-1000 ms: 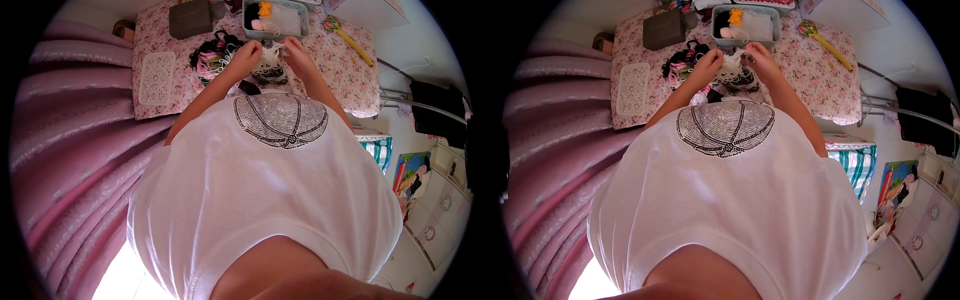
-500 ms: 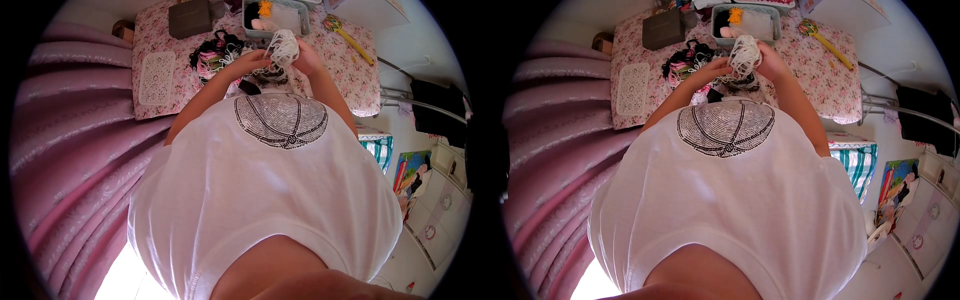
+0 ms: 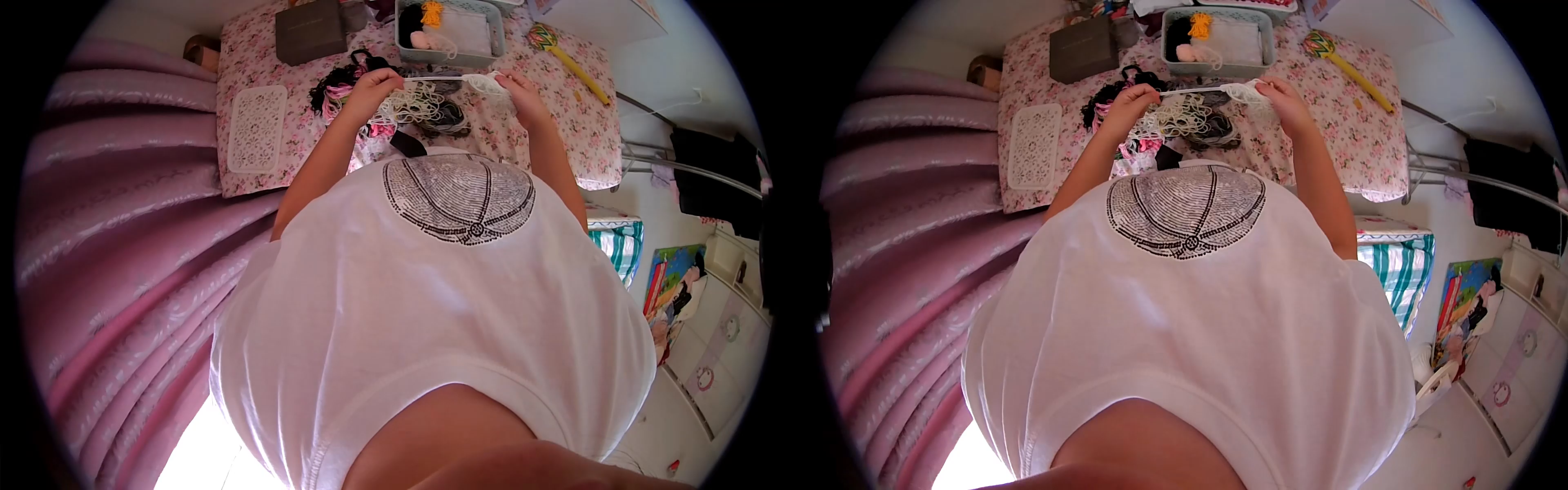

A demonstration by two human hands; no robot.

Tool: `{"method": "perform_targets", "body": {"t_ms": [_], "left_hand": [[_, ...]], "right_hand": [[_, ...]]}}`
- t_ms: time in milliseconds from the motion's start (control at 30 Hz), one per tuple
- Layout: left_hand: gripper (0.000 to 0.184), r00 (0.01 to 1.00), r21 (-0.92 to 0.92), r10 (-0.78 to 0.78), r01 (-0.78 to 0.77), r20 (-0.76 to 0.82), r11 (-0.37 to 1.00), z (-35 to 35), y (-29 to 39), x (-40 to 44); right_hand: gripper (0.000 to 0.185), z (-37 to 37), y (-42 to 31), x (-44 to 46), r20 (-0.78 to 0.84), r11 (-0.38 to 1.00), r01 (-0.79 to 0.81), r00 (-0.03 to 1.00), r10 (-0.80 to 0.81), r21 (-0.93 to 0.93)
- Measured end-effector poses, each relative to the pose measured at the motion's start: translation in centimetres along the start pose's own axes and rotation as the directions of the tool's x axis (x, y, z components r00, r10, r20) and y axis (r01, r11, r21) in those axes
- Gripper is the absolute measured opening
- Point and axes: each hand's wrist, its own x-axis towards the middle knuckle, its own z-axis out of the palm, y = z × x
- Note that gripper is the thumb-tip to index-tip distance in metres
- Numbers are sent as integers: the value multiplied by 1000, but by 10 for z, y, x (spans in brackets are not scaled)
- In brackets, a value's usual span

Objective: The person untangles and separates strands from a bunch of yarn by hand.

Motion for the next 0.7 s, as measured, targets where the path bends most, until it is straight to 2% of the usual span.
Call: {"method": "perform_targets", "body": {"t_ms": [67,167,267,367,467,567,600,700], "left_hand": [[9,998,-85,-66,67,8,994,-3,2,-2],[11,992,-122,-94,83,-85,989,0,-1,-7],[12,995,-258,-53,30,-83,966,6,-4,-8],[9,999,-281,-17,24,28,960,1,-12,-5],[12,989,-106,-133,140,72,984,17,4,-8],[23,955,-89,-162,189,249,978,24,5,-7],[30,960,-121,-166,197,228,973,32,13,-9],[32,960,-401,-172,251,223,881,47,21,-2]], "right_hand": [[15,-7,15,6,62,980,160,986,-154,-119],[14,-6,19,7,-23,927,292,952,-306,-237],[12,-6,27,16,-84,908,354,921,-380,-223],[11,-7,25,15,-53,926,332,937,-346,-181],[12,15,1,-7,1,982,186,982,-186,-1],[13,34,-10,-14,123,963,258,961,-249,-70],[15,37,-12,-13,195,947,313,936,-295,-72],[17,51,-18,-15,260,936,347,911,-320,-62]]}}
